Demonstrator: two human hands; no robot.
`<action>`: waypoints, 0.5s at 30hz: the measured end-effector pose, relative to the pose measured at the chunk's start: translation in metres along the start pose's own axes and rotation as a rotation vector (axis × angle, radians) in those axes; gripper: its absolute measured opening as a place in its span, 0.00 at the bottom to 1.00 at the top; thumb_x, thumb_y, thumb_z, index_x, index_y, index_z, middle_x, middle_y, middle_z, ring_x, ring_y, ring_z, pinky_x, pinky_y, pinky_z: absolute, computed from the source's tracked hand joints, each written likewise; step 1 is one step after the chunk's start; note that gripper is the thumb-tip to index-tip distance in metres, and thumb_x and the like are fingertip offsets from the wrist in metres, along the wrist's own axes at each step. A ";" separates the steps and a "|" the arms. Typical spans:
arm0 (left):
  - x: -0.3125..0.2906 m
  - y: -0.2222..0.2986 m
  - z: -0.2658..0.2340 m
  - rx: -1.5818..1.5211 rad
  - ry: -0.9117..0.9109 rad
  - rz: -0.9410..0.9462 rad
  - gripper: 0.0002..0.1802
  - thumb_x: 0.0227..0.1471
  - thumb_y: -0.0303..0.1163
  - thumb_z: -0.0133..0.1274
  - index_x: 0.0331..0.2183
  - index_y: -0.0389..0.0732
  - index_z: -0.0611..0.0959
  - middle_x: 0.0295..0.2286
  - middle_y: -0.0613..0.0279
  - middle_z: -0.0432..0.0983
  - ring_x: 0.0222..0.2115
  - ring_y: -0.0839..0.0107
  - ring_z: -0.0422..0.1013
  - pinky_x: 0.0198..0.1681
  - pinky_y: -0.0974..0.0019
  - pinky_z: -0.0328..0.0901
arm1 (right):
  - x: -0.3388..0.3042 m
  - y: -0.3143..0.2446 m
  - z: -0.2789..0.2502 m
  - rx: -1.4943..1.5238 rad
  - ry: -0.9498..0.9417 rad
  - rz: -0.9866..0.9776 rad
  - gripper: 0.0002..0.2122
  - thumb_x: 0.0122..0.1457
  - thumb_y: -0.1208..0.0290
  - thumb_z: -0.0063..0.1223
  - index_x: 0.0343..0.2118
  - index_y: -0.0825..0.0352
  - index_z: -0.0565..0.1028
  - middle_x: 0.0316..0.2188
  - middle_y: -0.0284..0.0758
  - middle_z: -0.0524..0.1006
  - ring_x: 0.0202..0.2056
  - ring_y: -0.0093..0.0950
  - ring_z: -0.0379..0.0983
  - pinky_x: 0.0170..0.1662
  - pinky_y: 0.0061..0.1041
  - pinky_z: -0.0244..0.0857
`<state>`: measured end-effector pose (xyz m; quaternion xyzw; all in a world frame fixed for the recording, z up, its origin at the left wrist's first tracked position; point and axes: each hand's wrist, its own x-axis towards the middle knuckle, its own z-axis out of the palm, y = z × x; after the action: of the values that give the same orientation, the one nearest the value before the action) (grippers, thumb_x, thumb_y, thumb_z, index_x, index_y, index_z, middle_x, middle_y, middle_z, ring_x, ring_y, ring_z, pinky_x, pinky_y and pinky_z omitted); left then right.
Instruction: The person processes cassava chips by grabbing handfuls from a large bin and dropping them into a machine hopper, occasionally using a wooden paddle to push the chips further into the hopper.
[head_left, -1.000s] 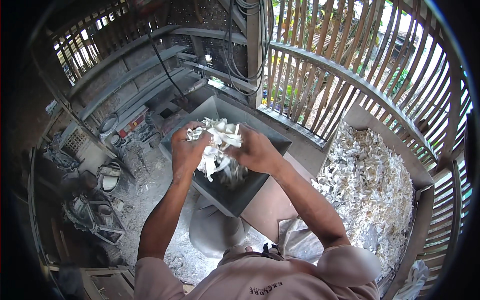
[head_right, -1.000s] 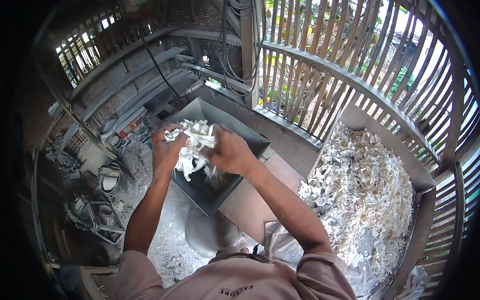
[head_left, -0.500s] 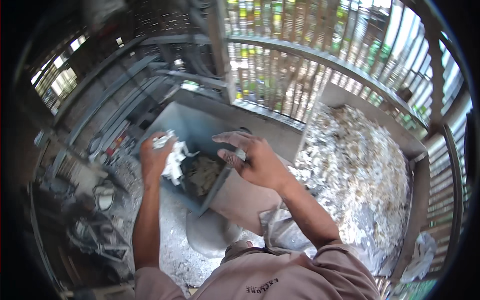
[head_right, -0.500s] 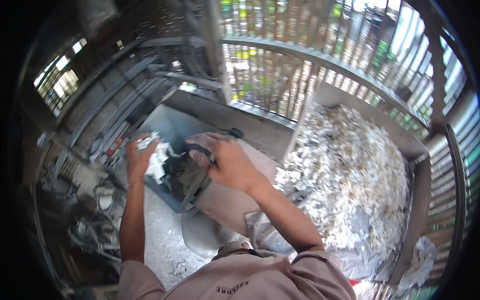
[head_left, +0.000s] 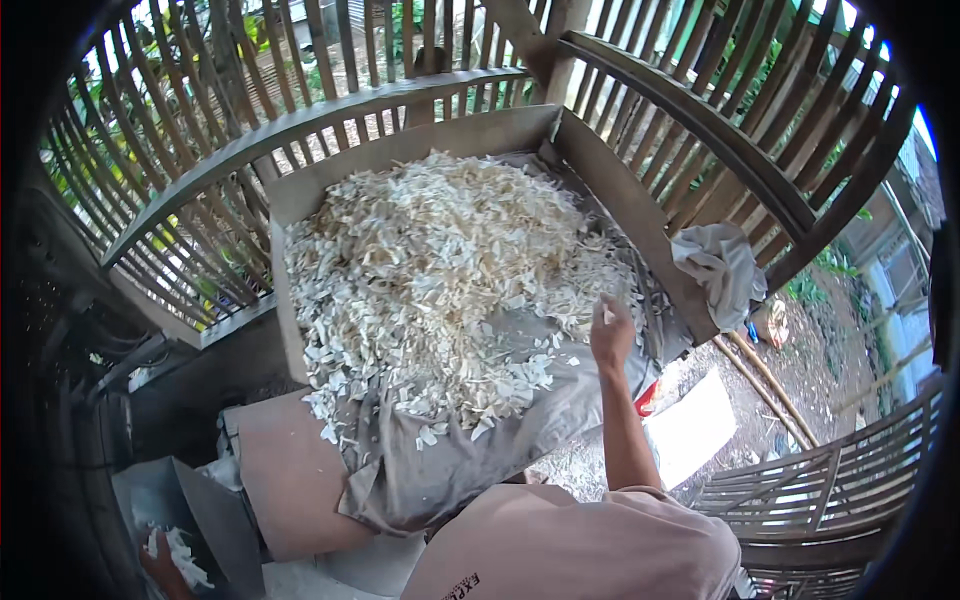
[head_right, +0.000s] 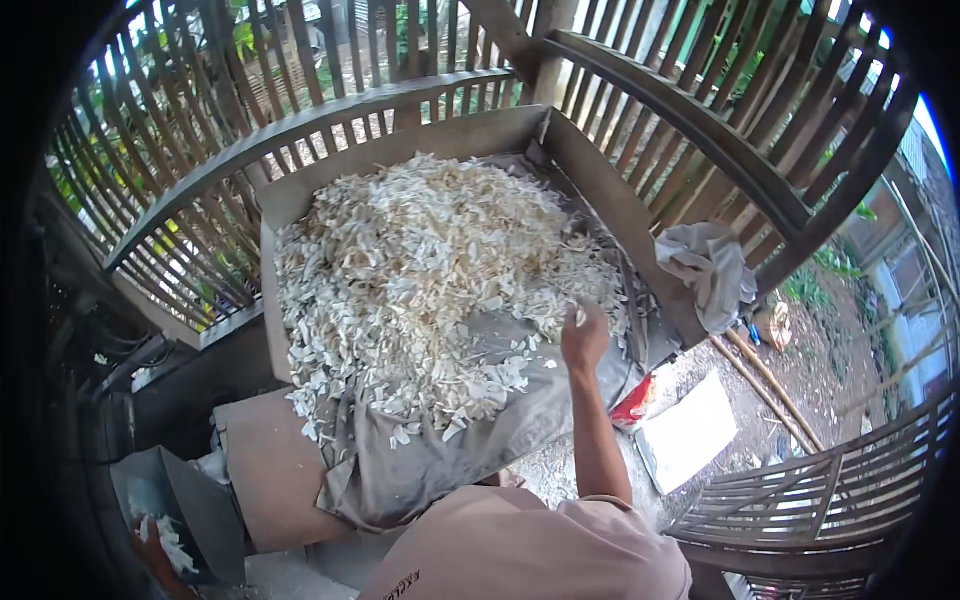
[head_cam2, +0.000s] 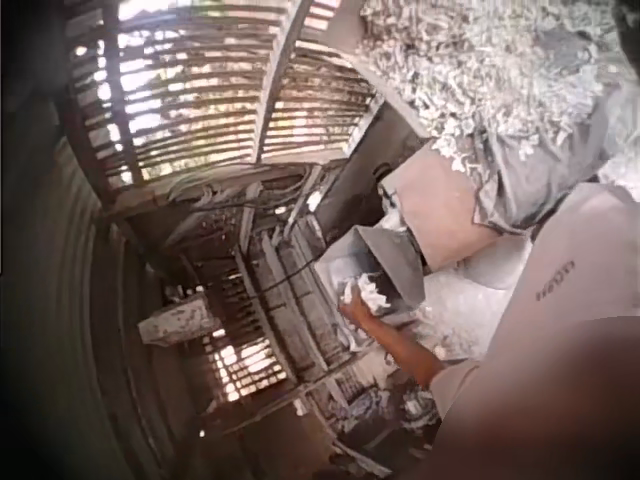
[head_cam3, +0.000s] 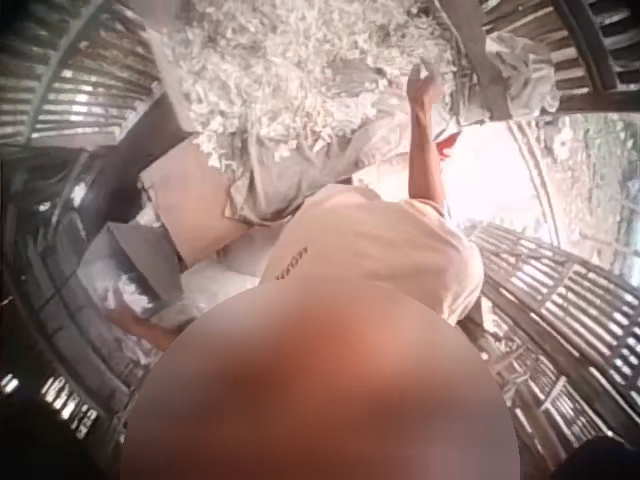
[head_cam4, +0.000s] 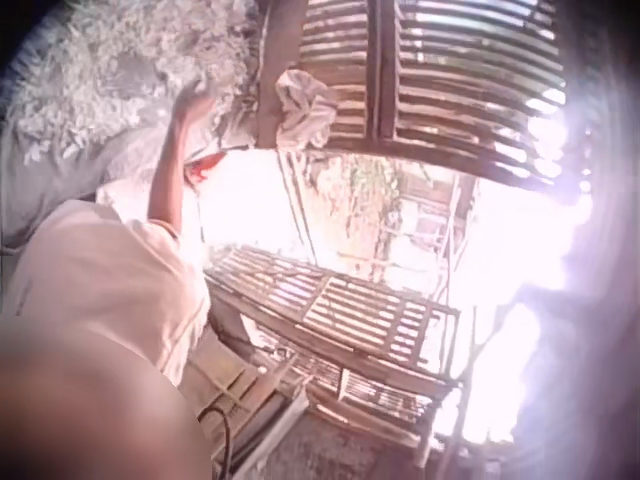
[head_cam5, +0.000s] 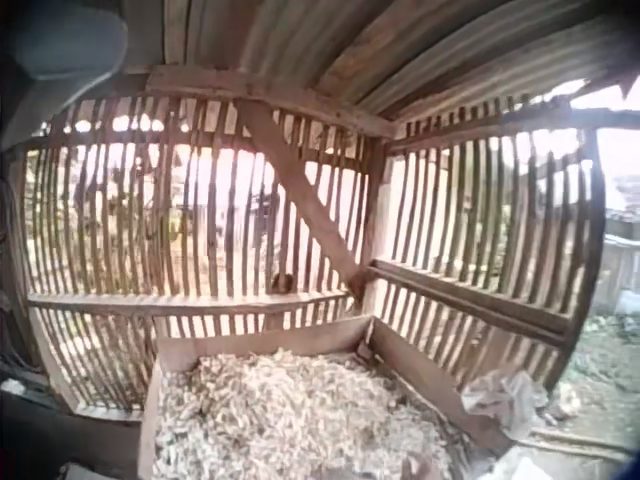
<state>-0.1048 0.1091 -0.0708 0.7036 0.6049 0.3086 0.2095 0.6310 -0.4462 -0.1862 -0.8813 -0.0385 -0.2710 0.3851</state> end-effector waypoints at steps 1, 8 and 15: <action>0.009 -0.028 -0.018 0.089 -0.023 0.051 0.25 0.54 0.38 0.57 0.47 0.28 0.76 0.45 0.46 0.73 0.45 0.60 0.69 0.48 0.57 0.63 | 0.008 0.006 -0.013 -0.286 0.019 0.045 0.13 0.53 0.70 0.54 0.42 0.64 0.77 0.42 0.41 0.77 0.45 0.42 0.72 0.48 0.39 0.66; 0.015 -0.040 -0.009 0.119 0.184 0.139 0.21 0.51 0.36 0.60 0.42 0.30 0.79 0.35 0.51 0.77 0.35 0.63 0.72 0.39 0.60 0.67 | 0.017 0.121 -0.056 -0.689 -0.240 0.067 0.14 0.47 0.70 0.53 0.37 0.68 0.77 0.39 0.48 0.77 0.42 0.46 0.73 0.47 0.40 0.67; -0.050 -0.007 -0.030 0.229 0.042 -0.104 0.37 0.46 0.48 0.63 0.48 0.28 0.74 0.45 0.40 0.72 0.47 0.57 0.70 0.47 0.58 0.64 | 0.053 0.049 -0.040 0.040 -0.217 0.165 0.14 0.51 0.67 0.46 0.36 0.73 0.73 0.26 0.52 0.74 0.31 0.52 0.69 0.39 0.42 0.62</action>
<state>-0.1340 0.0593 -0.0625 0.6840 0.6760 0.2409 0.1308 0.6715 -0.5159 -0.1698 -0.8978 -0.0128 -0.1408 0.4171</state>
